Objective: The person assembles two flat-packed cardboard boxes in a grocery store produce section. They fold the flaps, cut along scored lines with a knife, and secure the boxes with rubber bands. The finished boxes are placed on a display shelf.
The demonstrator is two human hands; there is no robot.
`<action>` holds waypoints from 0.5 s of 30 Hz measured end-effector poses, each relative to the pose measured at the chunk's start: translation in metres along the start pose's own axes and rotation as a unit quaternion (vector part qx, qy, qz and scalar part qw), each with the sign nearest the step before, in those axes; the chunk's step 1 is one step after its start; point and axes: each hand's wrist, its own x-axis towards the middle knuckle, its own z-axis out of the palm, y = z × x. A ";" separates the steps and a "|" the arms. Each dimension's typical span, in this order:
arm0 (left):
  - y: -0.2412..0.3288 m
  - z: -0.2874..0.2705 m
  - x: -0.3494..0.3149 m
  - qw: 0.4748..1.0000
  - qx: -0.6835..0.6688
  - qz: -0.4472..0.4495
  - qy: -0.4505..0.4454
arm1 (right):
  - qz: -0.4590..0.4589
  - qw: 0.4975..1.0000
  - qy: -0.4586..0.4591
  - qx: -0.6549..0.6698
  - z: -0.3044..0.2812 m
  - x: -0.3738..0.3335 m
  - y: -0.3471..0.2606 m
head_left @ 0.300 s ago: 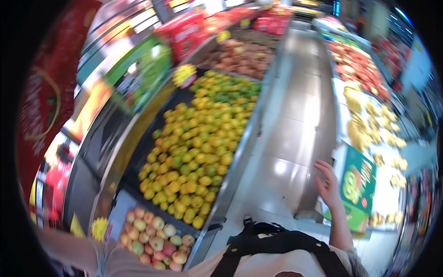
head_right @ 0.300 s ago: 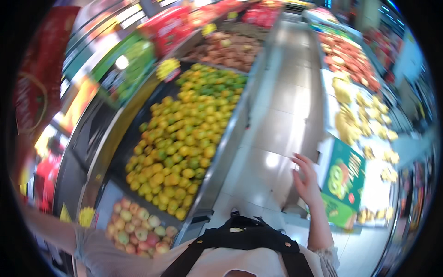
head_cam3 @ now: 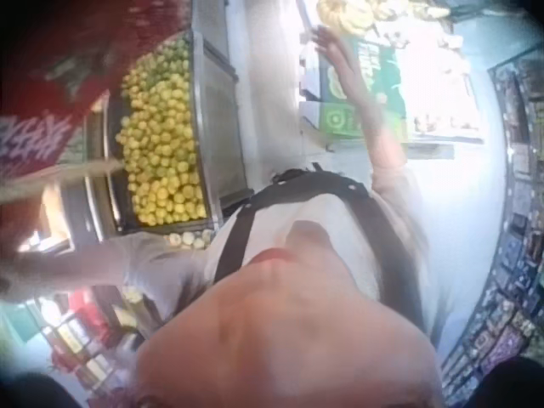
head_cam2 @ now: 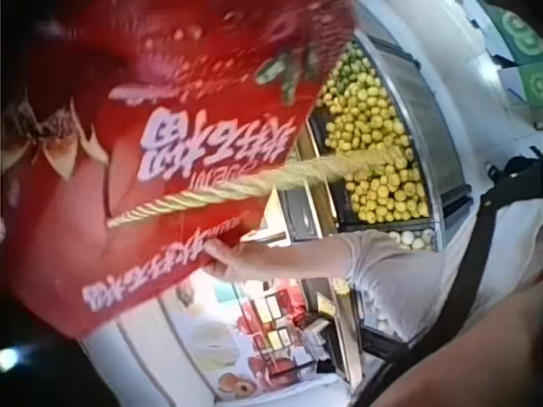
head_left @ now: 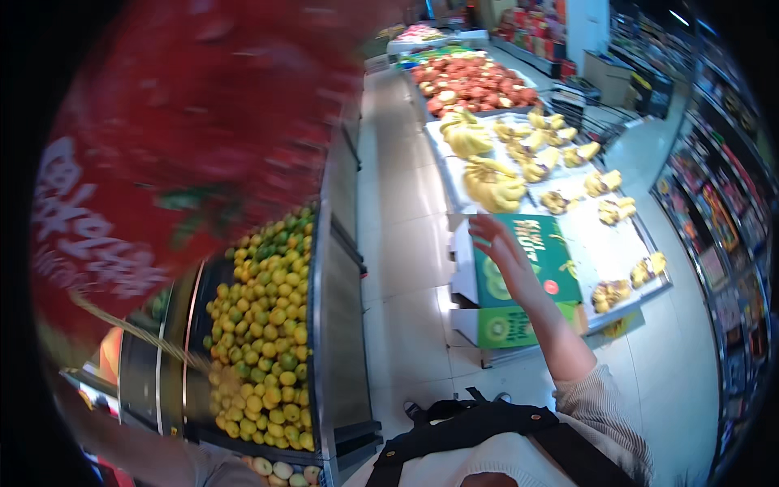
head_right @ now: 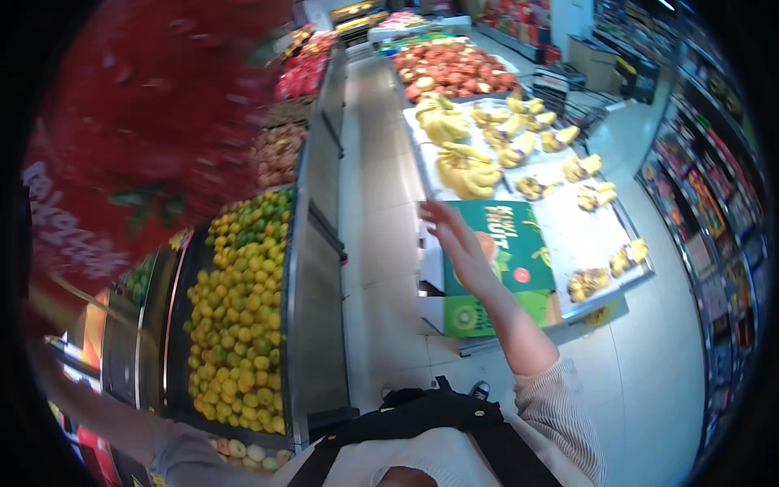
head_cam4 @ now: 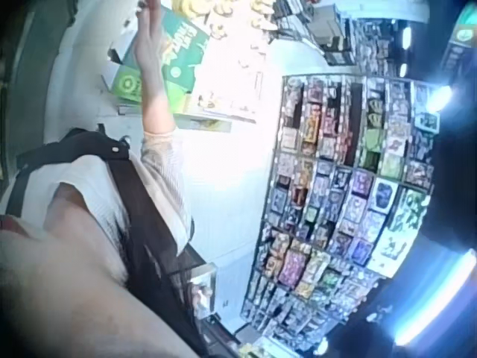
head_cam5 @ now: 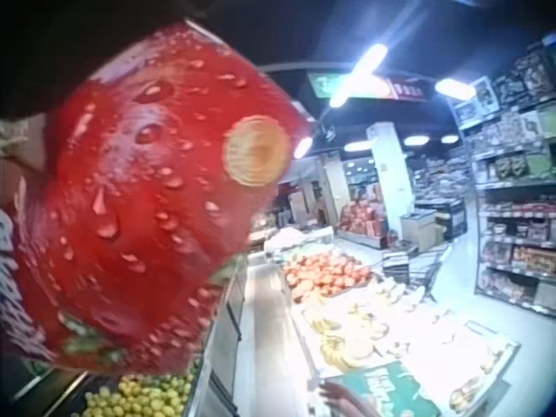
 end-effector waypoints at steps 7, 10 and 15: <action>-0.047 0.332 -0.218 0.791 -0.425 -0.314 -0.308 | 0.069 0.916 0.094 0.385 -0.138 -0.053 -0.053; -0.052 0.402 -0.339 0.660 -0.442 -0.454 -0.404 | 0.074 0.881 0.097 0.457 -0.167 -0.091 -0.076; -0.081 0.435 -0.511 0.455 -0.505 -0.613 -0.402 | 0.028 0.944 0.207 0.255 -0.176 -0.116 -0.122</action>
